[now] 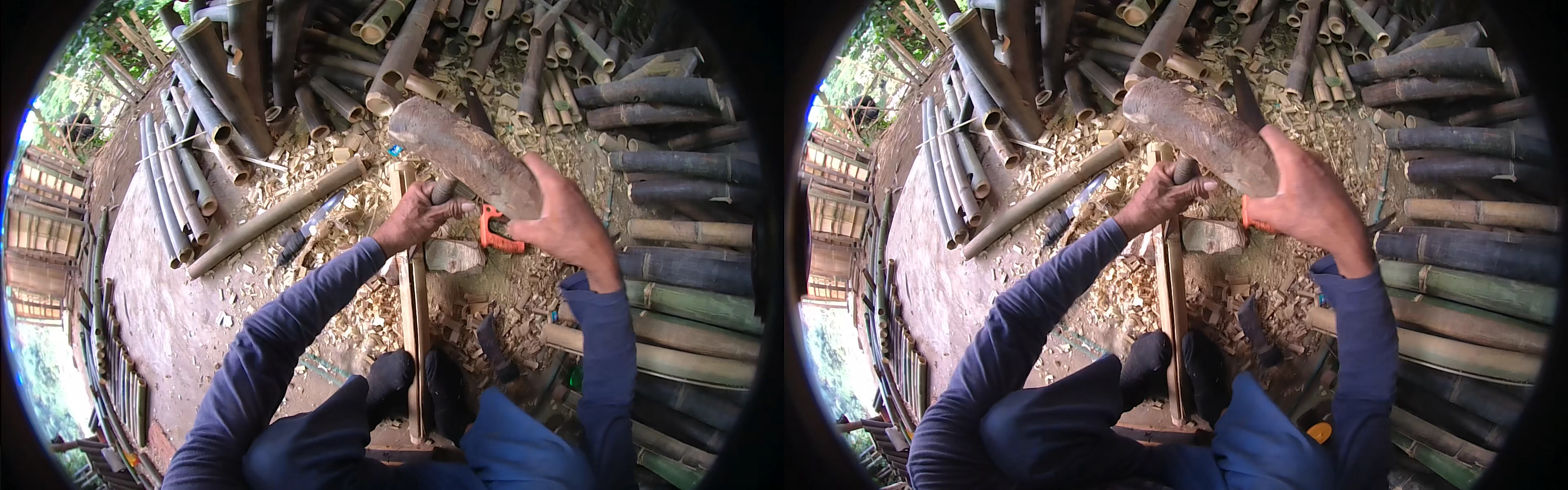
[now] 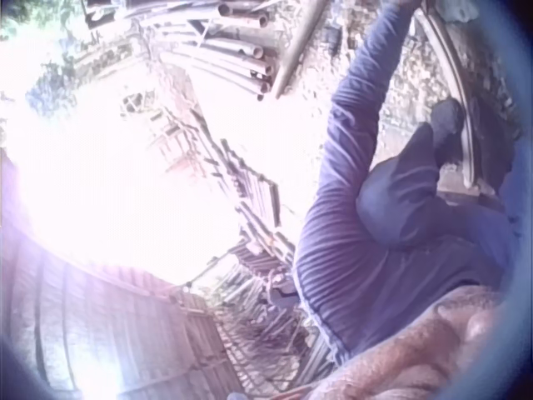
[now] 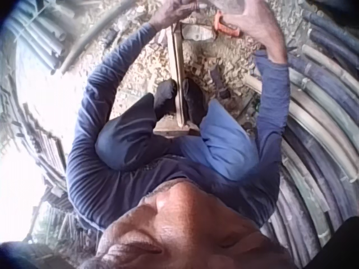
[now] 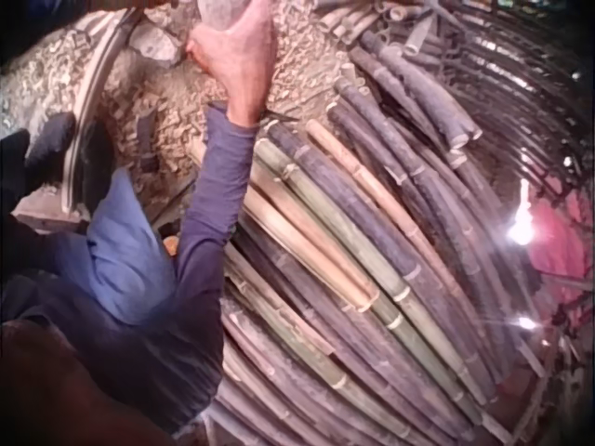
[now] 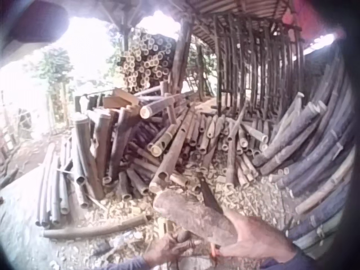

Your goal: The person splits a bamboo pole lengthwise using a chisel and a wooden mallet. They then use a knife to shave and smooth the split edges of the bamboo.

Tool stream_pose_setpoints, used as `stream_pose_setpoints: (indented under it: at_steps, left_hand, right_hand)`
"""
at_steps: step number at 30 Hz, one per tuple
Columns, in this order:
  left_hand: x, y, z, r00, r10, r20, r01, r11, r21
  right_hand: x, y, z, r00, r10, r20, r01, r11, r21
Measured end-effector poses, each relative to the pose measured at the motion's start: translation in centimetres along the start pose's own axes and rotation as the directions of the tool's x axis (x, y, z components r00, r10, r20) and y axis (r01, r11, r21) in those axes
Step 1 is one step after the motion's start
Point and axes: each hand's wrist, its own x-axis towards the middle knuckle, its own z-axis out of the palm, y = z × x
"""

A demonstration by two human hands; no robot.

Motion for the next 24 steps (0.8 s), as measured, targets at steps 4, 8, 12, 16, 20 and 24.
stream_pose_setpoints:
  at_steps: [4, 8, 12, 16, 20, 24]
  left_hand:
    - [-0.5, -0.1, 0.1, 0.994, 0.102, -0.050, -0.102, 0.995, 0.015]
    - [0.3, -0.9, -0.2, 0.999, 0.042, -0.010, -0.042, 0.997, 0.064]
    - [-0.3, 0.0, 0.8, 0.993, 0.121, -0.008, -0.121, 0.990, -0.077]
    - [-0.8, 0.1, 0.4, 0.996, 0.082, -0.043, -0.083, 0.996, -0.028]
    - [-1.1, -0.4, 0.0, 0.995, 0.081, -0.053, -0.081, 0.997, 0.004]
    - [0.0, -0.5, 0.2, 0.999, 0.025, -0.023, -0.024, 0.998, 0.051]
  right_hand:
    - [0.9, -1.6, -2.6, 0.921, -0.242, -0.305, 0.303, 0.938, 0.170]
    - [2.4, -1.2, -2.6, 0.853, -0.181, -0.489, 0.340, 0.904, 0.258]
    - [3.1, 2.5, 2.2, 0.983, -0.161, -0.083, 0.156, 0.986, -0.061]
    - [2.6, 1.0, 1.5, 0.997, -0.057, -0.049, 0.058, 0.998, 0.003]
    - [1.6, -1.4, -3.7, 0.970, -0.100, -0.220, 0.162, 0.944, 0.287]
    - [2.1, 0.1, -3.8, 0.858, -0.099, -0.504, 0.287, 0.906, 0.310]
